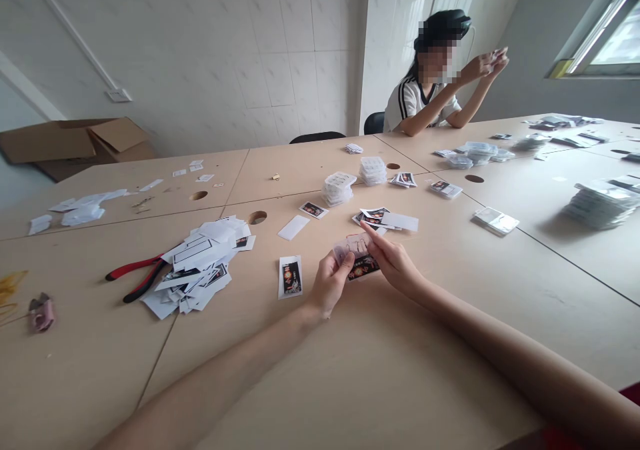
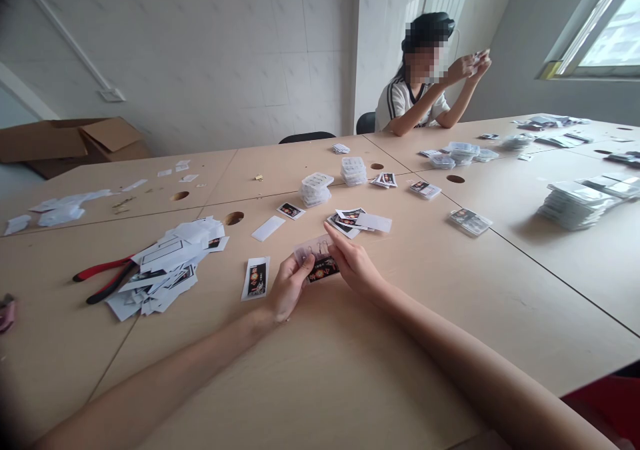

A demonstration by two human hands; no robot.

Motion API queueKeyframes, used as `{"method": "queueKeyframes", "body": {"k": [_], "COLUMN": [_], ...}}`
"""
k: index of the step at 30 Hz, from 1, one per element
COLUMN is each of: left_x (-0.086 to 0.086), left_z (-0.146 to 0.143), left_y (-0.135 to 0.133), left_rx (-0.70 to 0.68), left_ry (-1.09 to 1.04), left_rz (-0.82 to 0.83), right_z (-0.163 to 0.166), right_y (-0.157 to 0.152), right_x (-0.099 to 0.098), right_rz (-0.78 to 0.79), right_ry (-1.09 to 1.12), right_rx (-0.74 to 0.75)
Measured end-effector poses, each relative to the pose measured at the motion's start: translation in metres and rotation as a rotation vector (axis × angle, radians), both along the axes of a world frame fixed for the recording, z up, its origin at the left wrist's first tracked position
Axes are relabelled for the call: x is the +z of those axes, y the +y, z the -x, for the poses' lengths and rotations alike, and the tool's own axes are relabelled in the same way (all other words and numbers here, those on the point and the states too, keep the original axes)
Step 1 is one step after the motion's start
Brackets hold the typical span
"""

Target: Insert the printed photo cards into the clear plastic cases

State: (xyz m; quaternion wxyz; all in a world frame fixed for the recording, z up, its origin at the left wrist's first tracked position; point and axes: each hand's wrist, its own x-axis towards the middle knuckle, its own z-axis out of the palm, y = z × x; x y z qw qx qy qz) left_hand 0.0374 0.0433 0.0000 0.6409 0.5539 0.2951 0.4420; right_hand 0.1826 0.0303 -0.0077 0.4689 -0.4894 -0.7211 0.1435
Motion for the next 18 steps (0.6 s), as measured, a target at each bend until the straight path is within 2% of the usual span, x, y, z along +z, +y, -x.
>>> {"method": "queueKeyframes", "body": {"k": [6,18], "left_x": [-0.0035,0.0007], "left_z": [0.0015,0.0005], "left_y": [0.0029,0.0005], "left_rx": [0.053,-0.004], "left_ry": [-0.028,-0.041], "left_rz": [-0.009,0.037], "right_z": [0.0004,0.001], "right_y": [-0.0023,-0.0032], "right_x": [-0.0009,0.002], "right_rz": [0.076,0.013], "right_ry": [-0.01,-0.011], "right_rx": [0.11,0.022]}}
